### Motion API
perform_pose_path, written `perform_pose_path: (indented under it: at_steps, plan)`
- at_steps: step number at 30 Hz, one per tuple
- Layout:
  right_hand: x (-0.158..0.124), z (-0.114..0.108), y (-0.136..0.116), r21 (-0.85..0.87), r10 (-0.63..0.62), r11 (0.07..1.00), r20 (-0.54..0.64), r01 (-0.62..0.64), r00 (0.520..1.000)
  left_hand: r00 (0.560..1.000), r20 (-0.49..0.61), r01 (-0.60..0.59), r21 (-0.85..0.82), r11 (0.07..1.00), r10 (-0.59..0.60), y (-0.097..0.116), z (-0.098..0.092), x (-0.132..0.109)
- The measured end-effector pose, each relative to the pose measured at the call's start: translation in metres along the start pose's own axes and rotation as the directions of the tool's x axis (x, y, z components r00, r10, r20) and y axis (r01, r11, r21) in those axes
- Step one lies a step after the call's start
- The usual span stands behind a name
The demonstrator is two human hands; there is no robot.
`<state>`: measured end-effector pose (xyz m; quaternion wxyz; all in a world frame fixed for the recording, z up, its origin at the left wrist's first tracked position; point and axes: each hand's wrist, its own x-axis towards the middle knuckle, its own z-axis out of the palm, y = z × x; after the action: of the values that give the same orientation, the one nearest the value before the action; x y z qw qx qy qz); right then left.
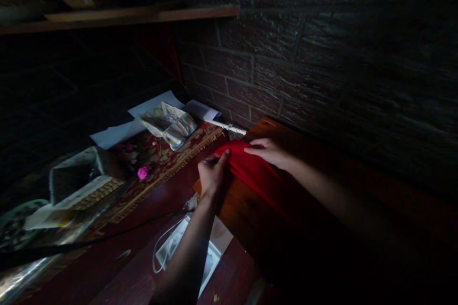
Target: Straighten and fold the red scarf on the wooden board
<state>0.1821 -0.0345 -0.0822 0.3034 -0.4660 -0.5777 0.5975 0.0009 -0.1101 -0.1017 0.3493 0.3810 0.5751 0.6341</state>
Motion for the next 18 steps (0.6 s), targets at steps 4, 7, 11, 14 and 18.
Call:
perform_pose_path:
  at_steps: [4,7,11,14,18]
  plan:
    - [-0.014,0.003,0.005,0.05,0.043,0.997,0.3,-0.061,0.953,0.995,0.01,0.096,-0.245,0.965,-0.096,-0.002,0.003,0.0]
    - [-0.021,-0.004,0.011,-0.033,0.009,0.999,0.295,0.0,0.955,0.998,-0.012,0.06,-0.188,0.98,-0.064,-0.002,0.001,-0.001]
    - [-0.024,-0.013,0.022,-0.174,-0.112,0.974,0.174,0.142,0.978,0.989,-0.135,-0.037,0.136,0.99,0.055,-0.003,-0.008,-0.001]
    - [-0.025,-0.013,0.03,-0.242,-0.161,0.95,0.161,0.197,0.974,0.96,-0.253,-0.058,0.24,0.969,0.12,-0.004,-0.015,0.001]
    - [-0.025,-0.004,0.036,-0.253,-0.229,0.93,0.164,0.265,0.96,0.991,-0.055,-0.108,0.184,0.977,0.12,0.005,-0.016,0.01]
